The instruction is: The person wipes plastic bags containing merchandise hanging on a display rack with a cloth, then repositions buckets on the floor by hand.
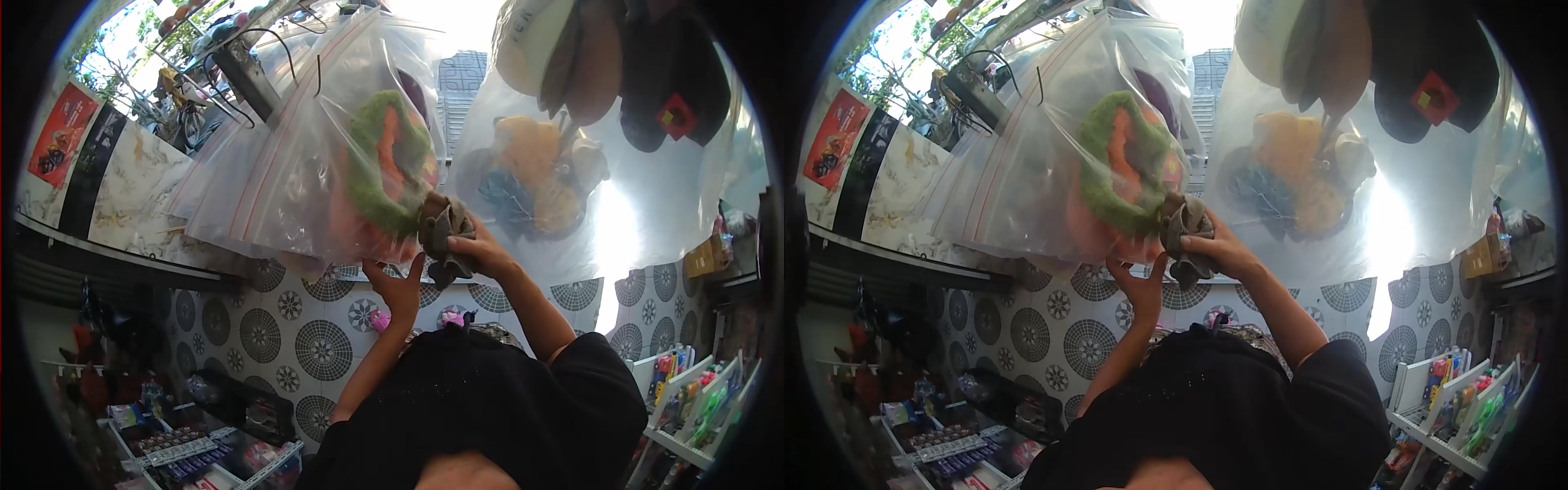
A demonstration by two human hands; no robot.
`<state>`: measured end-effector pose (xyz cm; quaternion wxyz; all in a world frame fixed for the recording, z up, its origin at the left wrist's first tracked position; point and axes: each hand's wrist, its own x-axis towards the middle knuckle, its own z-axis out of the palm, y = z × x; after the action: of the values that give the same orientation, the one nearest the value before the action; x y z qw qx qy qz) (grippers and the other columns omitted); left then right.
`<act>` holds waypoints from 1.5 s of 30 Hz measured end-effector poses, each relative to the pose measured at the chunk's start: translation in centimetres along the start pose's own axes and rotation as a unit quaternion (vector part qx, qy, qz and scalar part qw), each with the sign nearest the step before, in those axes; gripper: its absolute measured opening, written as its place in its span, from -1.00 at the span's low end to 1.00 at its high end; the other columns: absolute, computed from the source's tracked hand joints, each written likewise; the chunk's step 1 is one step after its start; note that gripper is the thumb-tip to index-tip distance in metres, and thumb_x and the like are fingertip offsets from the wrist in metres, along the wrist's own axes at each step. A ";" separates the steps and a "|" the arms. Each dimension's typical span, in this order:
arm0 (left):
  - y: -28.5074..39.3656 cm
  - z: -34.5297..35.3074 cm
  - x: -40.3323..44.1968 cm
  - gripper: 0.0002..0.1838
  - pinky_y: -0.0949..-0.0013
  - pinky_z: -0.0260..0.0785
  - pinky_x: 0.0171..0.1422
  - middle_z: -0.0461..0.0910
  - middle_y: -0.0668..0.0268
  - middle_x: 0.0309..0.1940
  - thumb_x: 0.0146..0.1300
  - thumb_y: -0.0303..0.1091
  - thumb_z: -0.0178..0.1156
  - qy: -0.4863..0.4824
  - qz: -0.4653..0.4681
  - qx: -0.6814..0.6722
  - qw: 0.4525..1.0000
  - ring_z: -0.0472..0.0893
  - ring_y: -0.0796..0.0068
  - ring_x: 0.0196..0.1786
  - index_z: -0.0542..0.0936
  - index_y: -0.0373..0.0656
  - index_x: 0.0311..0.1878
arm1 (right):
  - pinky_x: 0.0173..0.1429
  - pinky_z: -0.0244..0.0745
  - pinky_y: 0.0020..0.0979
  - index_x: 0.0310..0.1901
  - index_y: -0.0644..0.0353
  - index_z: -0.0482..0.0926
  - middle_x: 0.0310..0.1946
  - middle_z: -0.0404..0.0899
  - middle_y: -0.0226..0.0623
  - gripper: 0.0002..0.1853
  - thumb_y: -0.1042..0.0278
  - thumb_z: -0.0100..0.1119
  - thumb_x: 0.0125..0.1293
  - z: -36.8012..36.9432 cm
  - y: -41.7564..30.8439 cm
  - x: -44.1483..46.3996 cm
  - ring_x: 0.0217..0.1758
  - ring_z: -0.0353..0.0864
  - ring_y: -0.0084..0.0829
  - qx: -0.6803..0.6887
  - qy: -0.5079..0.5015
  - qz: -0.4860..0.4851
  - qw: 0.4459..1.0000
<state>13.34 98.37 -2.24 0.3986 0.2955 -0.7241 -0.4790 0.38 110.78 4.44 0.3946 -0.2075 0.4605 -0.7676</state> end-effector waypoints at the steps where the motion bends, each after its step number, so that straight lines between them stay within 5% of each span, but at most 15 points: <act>1: 0.3 0.4 0.2 -0.12 0.14 0.12 0.33 0.32 0.05 0.09 -0.02 -0.23 0.49 0.023 0.024 0.028 0.999 0.29 0.14 0.23 0.19 -0.33 0.28 | 0.22 0.40 -0.36 0.36 0.22 0.15 0.07 0.46 -0.23 -0.18 0.30 0.39 0.11 0.5 -2.3 0.4 0.12 0.48 -0.43 -0.011 0.006 -0.051 0.999; 4: -1.3 0.6 0.7 -0.19 0.17 0.09 0.34 0.25 0.10 0.17 0.11 -0.23 0.40 0.006 0.081 0.135 0.987 0.21 0.22 0.31 0.16 -0.28 0.32 | 0.12 0.47 -0.40 0.25 0.29 0.24 0.01 0.50 -0.20 -0.30 0.36 0.37 0.10 3.5 -8.5 3.5 0.05 0.53 -0.42 -0.101 0.053 -0.241 0.964; 6: -0.4 0.6 0.4 -0.36 0.20 0.10 0.35 0.27 0.13 0.17 0.23 -0.26 0.28 -0.005 0.070 0.041 0.997 0.28 0.26 0.26 0.24 -0.28 0.28 | 0.05 0.48 -0.37 0.21 0.28 0.29 -0.03 0.52 -0.15 -0.30 0.25 0.41 0.08 5.6 -10.5 6.1 -0.02 0.57 -0.40 -0.173 0.094 -0.288 0.937; 8: -1.5 0.8 -0.1 -0.47 0.18 0.11 0.33 0.33 0.11 0.12 0.29 -0.28 0.21 -0.017 0.038 -0.081 0.996 0.32 0.26 0.21 0.30 -0.28 0.23 | 0.01 0.47 -0.27 0.23 0.17 0.35 -0.08 0.51 -0.10 -0.29 0.16 0.40 0.04 6.4 -9.5 9.0 -0.10 0.59 -0.22 -0.369 0.117 -0.368 0.845; 10: 0.1 0.9 -0.4 -0.55 0.27 0.21 0.25 0.34 0.15 0.12 0.34 -0.31 0.14 -0.018 0.000 -0.198 0.980 0.38 0.35 0.14 0.30 -0.27 0.22 | 0.00 0.44 -0.19 0.23 0.03 0.40 -0.09 0.46 -0.06 -0.29 0.11 0.38 0.00 7.3 -6.7 8.3 -0.12 0.54 -0.05 -0.427 0.099 -0.384 0.813; 12: 0.0 0.3 -0.6 -0.61 0.36 0.30 0.15 0.37 0.20 0.10 0.38 -0.34 0.08 -0.038 -0.030 -0.246 0.968 0.43 0.43 0.05 0.31 -0.26 0.19 | 0.05 0.44 -0.24 0.20 0.13 0.44 -0.08 0.44 -0.09 -0.38 0.26 0.36 0.04 6.6 -3.5 5.3 -0.02 0.52 -0.10 -0.441 0.087 -0.368 0.814; 17: -1.1 -0.9 -0.2 -0.78 0.50 0.35 -0.12 0.51 0.35 -0.25 0.43 -0.33 0.03 -0.057 -0.046 -0.215 0.974 0.48 0.60 -0.24 0.43 -0.28 -0.02 | 0.02 0.47 -0.26 0.17 0.13 0.46 -0.11 0.48 -0.13 -0.36 0.27 0.40 -0.02 -0.2 7.1 -1.8 -0.09 0.56 -0.16 -0.484 -0.002 -0.130 0.866; 21: -1.7 -2.0 0.0 -0.77 0.45 0.32 -0.12 0.51 0.41 -0.37 0.44 -0.32 0.01 -0.089 -0.009 -0.133 0.987 0.44 0.62 -0.24 0.50 -0.29 -0.04 | 0.02 0.46 -0.25 0.17 0.14 0.47 -0.14 0.51 -0.14 -0.38 0.26 0.39 0.01 -3.5 4.9 -0.4 -0.12 0.57 -0.20 -0.377 0.074 -0.202 0.901; 26: -1.2 -2.2 -0.8 -0.66 0.43 0.24 0.16 0.49 0.34 -0.03 0.44 -0.26 0.01 -0.079 -0.077 -0.179 0.978 0.43 0.57 0.03 0.43 -0.31 0.13 | 0.06 0.43 -0.27 0.18 0.12 0.46 -0.07 0.49 -0.13 -0.40 0.24 0.37 0.05 2.1 -9.0 6.1 -0.01 0.54 -0.17 -0.329 0.176 -0.400 0.837; 32: -1.0 -2.7 -0.4 -0.64 0.42 0.25 0.22 0.50 0.32 0.04 0.43 -0.27 0.04 -0.077 -0.085 -0.218 0.969 0.46 0.54 0.08 0.43 -0.33 0.15 | 0.07 0.43 -0.20 0.21 -0.04 0.46 -0.03 0.48 -0.07 -0.42 0.11 0.30 0.10 1.8 -6.3 8.8 0.01 0.52 -0.04 -0.435 0.135 -0.371 0.809; 35: -2.4 -2.7 0.0 -0.62 0.42 0.27 0.20 0.51 0.32 0.03 0.42 -0.25 0.06 -0.089 -0.102 -0.237 0.962 0.47 0.54 0.06 0.43 -0.31 0.16 | 0.02 0.45 -0.33 0.19 0.21 0.44 -0.15 0.55 -0.14 -0.42 0.24 0.31 0.12 -3.0 3.9 6.8 -0.09 0.58 -0.24 -0.391 0.198 -0.289 0.851; 36: -2.6 -2.7 -0.1 -0.62 0.43 0.27 0.19 0.51 0.32 0.03 0.42 -0.24 0.06 -0.093 -0.111 -0.247 0.958 0.47 0.54 0.06 0.44 -0.30 0.16 | 0.01 0.47 -0.38 0.13 0.26 0.48 -0.18 0.61 -0.21 -0.49 0.27 0.30 0.15 -5.4 8.9 6.4 -0.11 0.60 -0.40 -0.246 0.165 -0.170 0.940; 38: -1.9 -2.7 -0.2 -0.62 0.43 0.26 0.20 0.51 0.32 0.03 0.42 -0.22 0.06 -0.103 -0.098 -0.240 0.960 0.47 0.54 0.07 0.44 -0.29 0.15 | -0.04 0.49 -0.44 0.07 0.24 0.51 -0.18 0.63 -0.25 -0.57 0.33 0.27 0.17 -8.5 14.8 3.2 -0.13 0.59 -0.50 -0.359 0.054 -0.041 0.931; 43: -0.2 -3.8 -0.7 -0.55 0.41 0.23 0.26 0.45 0.30 0.12 0.43 -0.15 0.03 -0.110 -0.138 -0.255 0.951 0.42 0.52 0.17 0.37 -0.27 0.23 | -0.19 0.61 -0.42 0.03 0.17 0.49 -0.22 0.62 -0.23 -0.63 0.23 0.21 0.23 -10.1 10.2 3.5 -0.31 0.67 -0.39 0.061 0.187 -0.013 0.980; 45: -1.3 -4.2 -0.9 -0.51 0.38 0.21 0.29 0.41 0.30 0.17 0.43 -0.13 0.02 -0.107 -0.174 -0.298 0.933 0.39 0.50 0.20 0.32 -0.27 0.27 | -0.03 0.60 -0.32 0.08 0.13 0.48 -0.11 0.62 -0.27 -0.61 0.09 0.07 0.31 -12.4 7.8 4.9 -0.16 0.65 -0.38 0.210 0.114 0.052 0.970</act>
<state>17.41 96.69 -2.76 0.2993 0.2315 -0.5237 -0.7633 -7.74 111.57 -8.68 0.4134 -0.0071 0.3410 -0.8442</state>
